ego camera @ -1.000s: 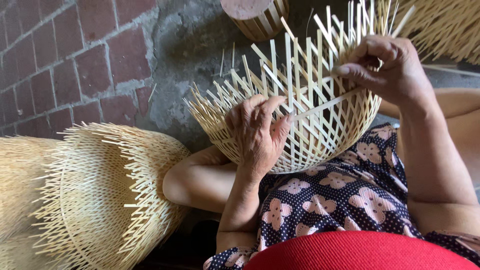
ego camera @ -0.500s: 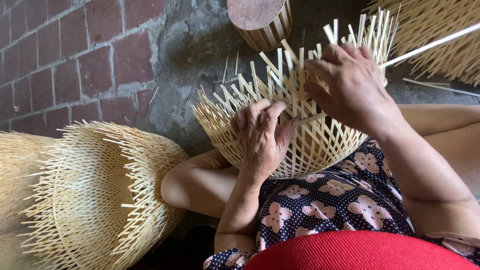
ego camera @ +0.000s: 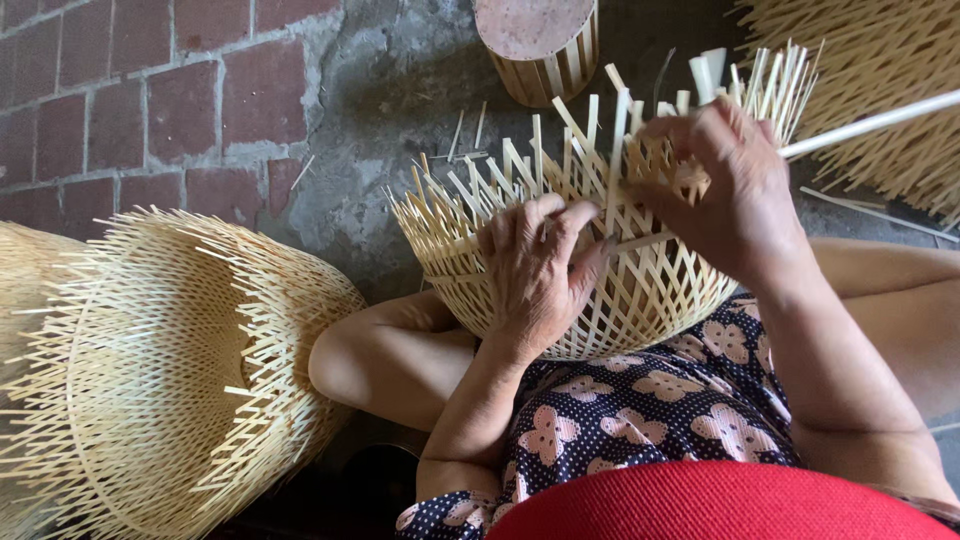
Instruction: The person weaves a bamboo basket by hand, applying glue from a bottle to the bamboo strips and carefully interlocking them to build the structure.
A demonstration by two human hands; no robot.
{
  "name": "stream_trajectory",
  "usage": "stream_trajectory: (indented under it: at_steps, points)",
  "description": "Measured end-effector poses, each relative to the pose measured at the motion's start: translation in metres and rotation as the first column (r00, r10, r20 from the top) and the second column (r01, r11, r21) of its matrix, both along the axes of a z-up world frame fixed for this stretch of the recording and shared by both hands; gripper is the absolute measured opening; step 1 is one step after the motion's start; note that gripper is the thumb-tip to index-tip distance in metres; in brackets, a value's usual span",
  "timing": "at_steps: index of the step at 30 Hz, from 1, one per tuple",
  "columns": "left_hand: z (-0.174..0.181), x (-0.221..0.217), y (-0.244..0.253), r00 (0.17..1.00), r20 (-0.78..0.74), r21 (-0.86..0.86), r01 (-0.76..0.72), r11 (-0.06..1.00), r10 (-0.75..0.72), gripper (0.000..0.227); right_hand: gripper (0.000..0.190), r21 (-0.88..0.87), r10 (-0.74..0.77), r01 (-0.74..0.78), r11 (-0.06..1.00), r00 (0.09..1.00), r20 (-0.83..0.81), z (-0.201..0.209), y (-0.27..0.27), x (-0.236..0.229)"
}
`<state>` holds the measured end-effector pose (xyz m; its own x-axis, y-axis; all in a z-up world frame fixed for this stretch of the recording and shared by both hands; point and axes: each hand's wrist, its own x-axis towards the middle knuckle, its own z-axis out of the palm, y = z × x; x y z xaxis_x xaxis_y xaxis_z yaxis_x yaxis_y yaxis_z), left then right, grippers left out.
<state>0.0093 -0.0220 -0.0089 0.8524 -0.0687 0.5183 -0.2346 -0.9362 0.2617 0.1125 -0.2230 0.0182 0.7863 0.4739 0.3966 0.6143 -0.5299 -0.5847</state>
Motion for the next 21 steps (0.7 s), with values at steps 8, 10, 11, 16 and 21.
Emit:
stream_trajectory:
  at_steps: [8,10,11,16,21]
  points:
    - [-0.003,0.004,0.0,1.0,0.011,0.014,0.001,1.0,-0.001,0.046,0.033,-0.253,0.125,-0.091,0.963,0.985,0.122,-0.002,0.005,0.016]
    - [-0.003,0.003,0.001,1.0,0.013,0.011,0.007,1.0,-0.007,0.046,0.031,-0.153,0.119,-0.126,0.98,0.992,-0.05,-0.01,0.012,0.022]
    - [-0.003,0.002,0.0,1.0,0.015,0.014,0.004,1.0,-0.004,0.046,0.031,-0.1,0.126,-0.14,0.985,0.983,-0.134,-0.013,0.014,0.026]
    - [0.0,0.0,0.001,1.0,0.009,0.001,0.013,1.0,-0.013,0.045,0.025,0.118,0.25,-0.224,0.967,0.921,-0.3,-0.029,0.009,0.036]
    - [0.011,0.0,-0.002,1.0,0.016,-0.023,0.008,1.0,-0.008,0.043,0.021,-0.072,0.234,-0.24,0.968,0.969,-0.077,-0.04,0.003,0.04]
